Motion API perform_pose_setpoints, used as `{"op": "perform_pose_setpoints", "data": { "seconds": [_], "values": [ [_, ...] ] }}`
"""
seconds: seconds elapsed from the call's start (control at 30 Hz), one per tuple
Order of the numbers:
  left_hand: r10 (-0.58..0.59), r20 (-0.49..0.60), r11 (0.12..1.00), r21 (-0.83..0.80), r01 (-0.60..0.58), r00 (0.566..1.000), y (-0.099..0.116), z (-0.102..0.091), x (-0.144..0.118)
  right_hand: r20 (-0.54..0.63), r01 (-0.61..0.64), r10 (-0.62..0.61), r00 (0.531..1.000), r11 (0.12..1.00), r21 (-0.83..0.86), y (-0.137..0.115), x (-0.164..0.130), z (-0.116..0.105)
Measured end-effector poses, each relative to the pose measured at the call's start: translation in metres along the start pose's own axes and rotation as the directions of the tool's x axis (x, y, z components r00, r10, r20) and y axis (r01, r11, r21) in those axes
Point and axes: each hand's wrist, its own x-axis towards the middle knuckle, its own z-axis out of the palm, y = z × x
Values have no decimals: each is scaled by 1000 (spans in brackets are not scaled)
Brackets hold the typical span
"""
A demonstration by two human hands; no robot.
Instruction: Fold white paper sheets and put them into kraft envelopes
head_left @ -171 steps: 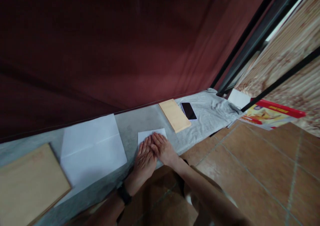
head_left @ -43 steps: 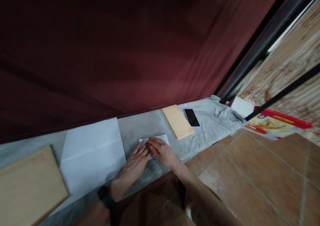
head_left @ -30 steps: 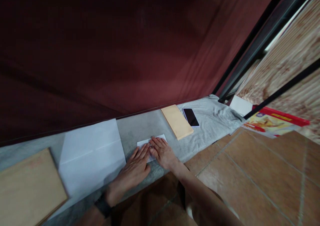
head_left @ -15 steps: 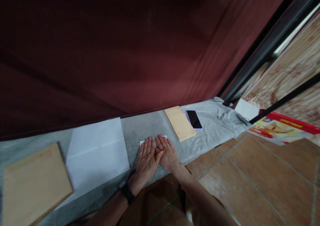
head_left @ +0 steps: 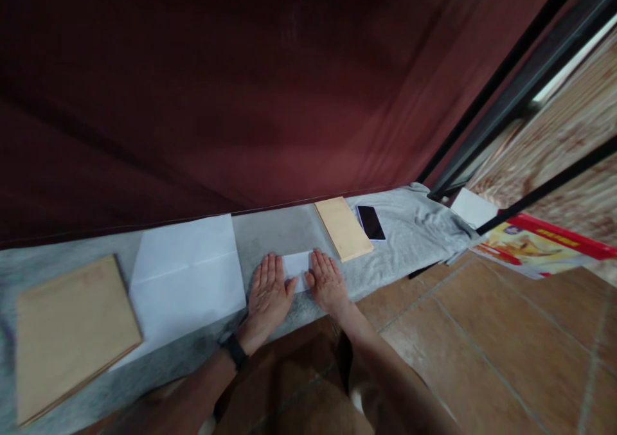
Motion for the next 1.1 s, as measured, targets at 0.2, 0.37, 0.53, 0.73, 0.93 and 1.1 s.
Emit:
{"op": "perform_pose_setpoints", "data": {
  "seconds": [0.2,0.37,0.53,0.73,0.93,1.1],
  "values": [
    [-10,16,1000,5,9,1000,-4,-2,-6,13,-16,16,1000,1000,-22,7,-6,-1],
    [-11,2,1000,-14,11,1000,-10,-2,-13,16,-18,18,1000,1000,-7,12,-9,-2],
    [101,-28,994,-31,-102,994,-4,-9,-26,26,-32,31,999,999,18,11,-9,-2],
    [319,-6,946,-53,-319,948,14,-13,-48,19,-61,60,998,997,47,9,-5,-6],
    [370,27,928,-54,-368,929,8,-9,-50,78,120,-139,987,970,211,-18,-5,-23],
    [409,34,912,-41,-407,912,-1,-3,-52,85,220,-250,965,939,263,-32,-22,-23]
  ]
}}
